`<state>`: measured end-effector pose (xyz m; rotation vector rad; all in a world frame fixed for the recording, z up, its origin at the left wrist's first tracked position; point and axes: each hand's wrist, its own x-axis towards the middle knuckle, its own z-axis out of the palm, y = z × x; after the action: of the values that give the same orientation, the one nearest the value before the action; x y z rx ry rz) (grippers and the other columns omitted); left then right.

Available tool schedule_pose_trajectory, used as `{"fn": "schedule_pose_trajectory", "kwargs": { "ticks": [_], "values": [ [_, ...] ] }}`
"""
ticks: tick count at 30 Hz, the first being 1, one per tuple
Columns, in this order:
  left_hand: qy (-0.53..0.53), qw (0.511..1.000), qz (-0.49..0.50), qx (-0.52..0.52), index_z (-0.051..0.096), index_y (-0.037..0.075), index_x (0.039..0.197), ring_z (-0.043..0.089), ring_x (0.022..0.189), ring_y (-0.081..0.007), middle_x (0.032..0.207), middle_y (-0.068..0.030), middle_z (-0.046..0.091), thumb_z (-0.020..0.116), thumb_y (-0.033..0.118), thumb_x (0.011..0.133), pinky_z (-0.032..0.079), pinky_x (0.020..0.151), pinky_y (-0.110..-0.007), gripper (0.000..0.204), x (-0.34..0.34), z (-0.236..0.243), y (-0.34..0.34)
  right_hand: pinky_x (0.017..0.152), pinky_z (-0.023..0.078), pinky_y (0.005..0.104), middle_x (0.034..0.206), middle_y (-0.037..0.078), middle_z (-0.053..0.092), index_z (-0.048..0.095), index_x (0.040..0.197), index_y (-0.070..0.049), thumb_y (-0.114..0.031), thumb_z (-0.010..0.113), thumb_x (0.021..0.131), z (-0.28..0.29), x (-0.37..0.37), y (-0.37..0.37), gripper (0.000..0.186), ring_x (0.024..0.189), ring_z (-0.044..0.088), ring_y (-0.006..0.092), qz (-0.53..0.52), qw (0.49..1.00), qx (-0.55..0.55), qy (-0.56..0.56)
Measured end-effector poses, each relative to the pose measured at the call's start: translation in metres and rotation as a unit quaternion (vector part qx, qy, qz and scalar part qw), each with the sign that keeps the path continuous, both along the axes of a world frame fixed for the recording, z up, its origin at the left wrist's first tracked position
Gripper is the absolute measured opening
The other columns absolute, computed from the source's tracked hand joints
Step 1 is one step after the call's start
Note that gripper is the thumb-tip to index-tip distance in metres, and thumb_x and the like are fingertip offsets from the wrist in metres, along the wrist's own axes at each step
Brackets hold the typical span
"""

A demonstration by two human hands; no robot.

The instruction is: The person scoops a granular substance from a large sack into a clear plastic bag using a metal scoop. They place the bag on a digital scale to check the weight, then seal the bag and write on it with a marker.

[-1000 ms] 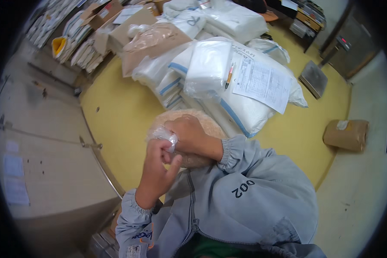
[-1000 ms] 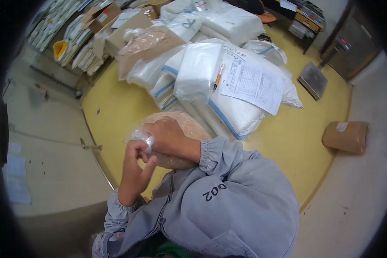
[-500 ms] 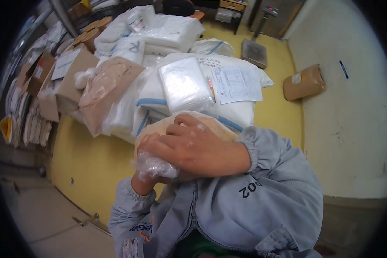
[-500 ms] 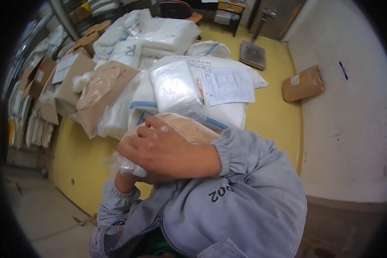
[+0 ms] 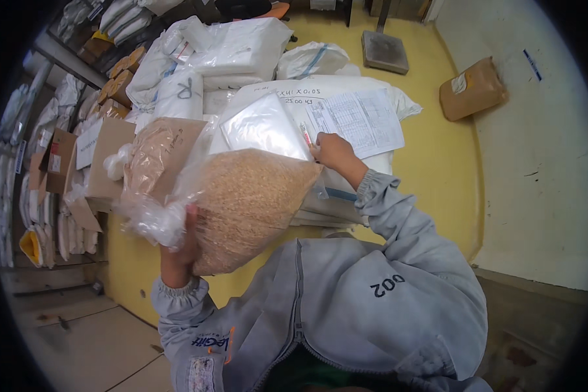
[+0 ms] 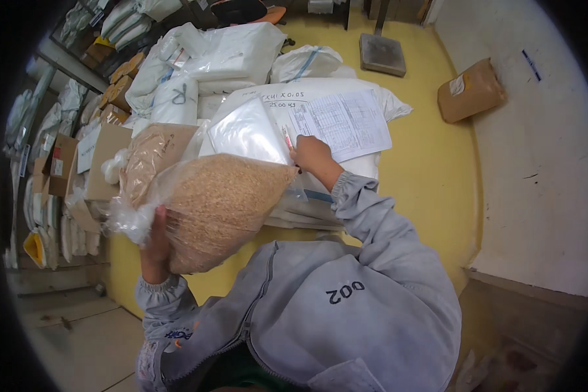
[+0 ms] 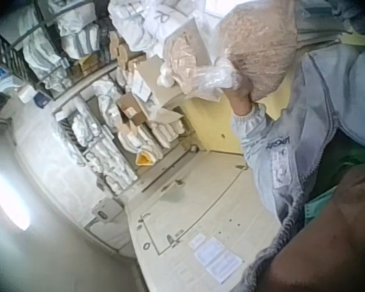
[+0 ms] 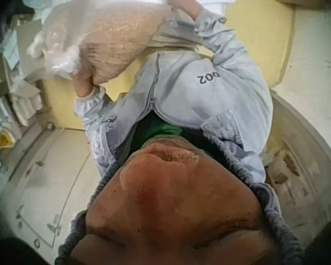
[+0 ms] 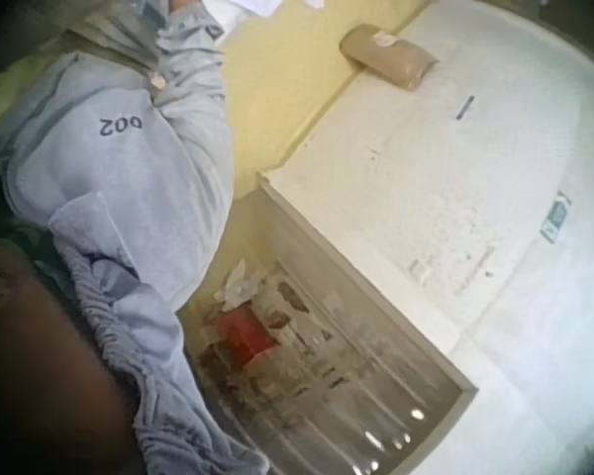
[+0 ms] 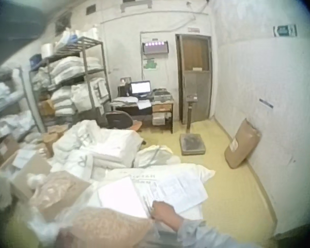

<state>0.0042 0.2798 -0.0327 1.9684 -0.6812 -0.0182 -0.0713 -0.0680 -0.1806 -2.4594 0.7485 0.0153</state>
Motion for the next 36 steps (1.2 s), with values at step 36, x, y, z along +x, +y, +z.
{"fn": "schedule_pose_trajectory", "kwargs": {
  "ticks": [36],
  "values": [
    [0.183, 0.916, -0.350, -0.068, 0.052, 0.003, 0.120, 0.050, 0.104, -0.0197, 0.114, -0.0077, 0.054, 0.050, 0.044, 0.090, 0.040, 0.090, -0.033, 0.051, 0.174, 0.012, -0.143, 0.036, 0.032, 0.0219, 0.062, 0.005, 0.053, 0.048, 0.071, -0.004, -0.008, 0.056, 0.080, 0.116, -0.072, 0.083, 0.013, 0.039, 0.044, 0.0087, -0.116, 0.747, 0.483, -0.442]
  ]
}}
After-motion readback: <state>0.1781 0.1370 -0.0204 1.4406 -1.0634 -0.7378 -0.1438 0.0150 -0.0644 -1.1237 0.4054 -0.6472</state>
